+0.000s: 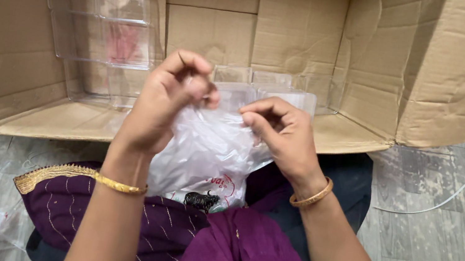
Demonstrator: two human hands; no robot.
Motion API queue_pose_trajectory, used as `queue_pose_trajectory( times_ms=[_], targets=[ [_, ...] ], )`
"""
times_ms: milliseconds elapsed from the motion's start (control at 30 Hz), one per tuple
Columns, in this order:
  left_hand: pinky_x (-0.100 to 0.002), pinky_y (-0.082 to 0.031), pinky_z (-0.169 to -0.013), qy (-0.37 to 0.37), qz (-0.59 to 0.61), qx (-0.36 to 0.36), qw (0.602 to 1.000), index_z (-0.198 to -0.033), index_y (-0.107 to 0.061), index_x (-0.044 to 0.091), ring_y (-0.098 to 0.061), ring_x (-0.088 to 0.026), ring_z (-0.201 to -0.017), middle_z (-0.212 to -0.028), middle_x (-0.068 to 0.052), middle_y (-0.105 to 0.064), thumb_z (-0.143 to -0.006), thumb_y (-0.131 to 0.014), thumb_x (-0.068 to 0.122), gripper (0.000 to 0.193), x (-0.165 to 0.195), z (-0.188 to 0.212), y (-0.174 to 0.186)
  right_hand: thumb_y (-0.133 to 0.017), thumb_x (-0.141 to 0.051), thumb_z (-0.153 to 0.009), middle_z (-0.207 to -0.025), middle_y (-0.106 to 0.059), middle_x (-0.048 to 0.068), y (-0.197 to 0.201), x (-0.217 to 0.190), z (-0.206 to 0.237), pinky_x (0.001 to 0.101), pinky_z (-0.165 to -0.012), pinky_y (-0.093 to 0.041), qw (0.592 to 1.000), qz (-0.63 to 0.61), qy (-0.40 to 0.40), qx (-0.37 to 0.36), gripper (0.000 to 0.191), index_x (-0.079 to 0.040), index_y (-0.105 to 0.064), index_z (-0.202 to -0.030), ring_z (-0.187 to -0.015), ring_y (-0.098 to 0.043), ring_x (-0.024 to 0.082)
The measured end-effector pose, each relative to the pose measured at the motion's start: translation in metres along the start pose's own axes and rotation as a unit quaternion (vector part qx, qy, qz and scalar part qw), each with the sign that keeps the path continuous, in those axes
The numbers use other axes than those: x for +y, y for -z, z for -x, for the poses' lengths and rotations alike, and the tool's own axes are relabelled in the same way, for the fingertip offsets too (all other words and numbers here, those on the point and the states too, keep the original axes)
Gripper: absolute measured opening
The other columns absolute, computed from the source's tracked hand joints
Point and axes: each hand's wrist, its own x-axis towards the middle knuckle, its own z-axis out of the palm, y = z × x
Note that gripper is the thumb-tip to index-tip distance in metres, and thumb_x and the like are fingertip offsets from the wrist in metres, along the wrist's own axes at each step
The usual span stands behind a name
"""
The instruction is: The person sits on the floor and packs clear plastic boxes into a large cardboard box. They place plastic boxes into plastic bags, wrap and arrange the bagged boxes inside the cardboard box, and reposition the boxes to fit them in.
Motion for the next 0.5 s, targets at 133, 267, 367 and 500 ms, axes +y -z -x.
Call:
queue_pose_trajectory(
  times_ms=[133, 267, 367, 500],
  targets=[
    [-0.027, -0.057, -0.092, 0.052, -0.192, 0.021, 0.98, -0.131, -0.056, 0.001, -0.068, -0.013, -0.106, -0.111, -0.001, -0.07, -0.085, -0.075, 0.005, 0.05, -0.003, 0.001, -0.005, -0.07, -0.01, -0.099, -0.092, -0.073, 0.002, 0.005, 0.003, 0.002, 0.02, -0.074, -0.052, 0.994, 0.07, 0.035, 0.078, 0.015, 0.001, -0.075, -0.11, -0.083, -0.064, 0.004],
    [-0.025, -0.059, -0.08, 0.106, -0.148, 0.053, 0.982, -0.121, -0.069, -0.001, -0.073, -0.011, -0.089, -0.098, -0.008, -0.079, -0.092, -0.07, 0.007, 0.03, -0.01, -0.001, -0.008, -0.068, -0.01, -0.1, -0.092, -0.072, 0.0, 0.007, -0.008, 0.004, 0.02, -0.074, -0.052, 0.985, 0.135, 0.057, 0.09, 0.016, 0.0, -0.075, -0.111, -0.083, -0.063, 0.005],
    [-0.021, -0.047, -0.063, 0.073, -0.184, 0.064, 0.978, -0.114, -0.077, 0.0, -0.059, -0.006, -0.071, -0.086, -0.004, -0.077, -0.097, -0.071, 0.013, 0.022, -0.02, -0.006, -0.011, -0.065, -0.01, -0.101, -0.088, -0.072, 0.001, 0.008, -0.011, 0.009, 0.021, -0.068, -0.051, 0.955, 0.263, 0.081, 0.11, 0.014, 0.0, -0.073, -0.107, -0.076, -0.062, 0.006],
    [-0.02, -0.034, -0.05, 0.107, -0.183, 0.066, 0.975, -0.108, -0.081, 0.002, -0.047, -0.003, -0.057, -0.069, 0.003, -0.063, -0.099, -0.07, 0.024, 0.026, -0.039, -0.007, -0.016, -0.058, -0.013, -0.108, -0.087, -0.065, 0.0, 0.014, 0.002, 0.003, 0.0207, -0.071, -0.05, 0.976, 0.154, 0.09, 0.126, 0.013, -0.002, -0.066, -0.107, -0.077, -0.058, 0.006]
  ],
)
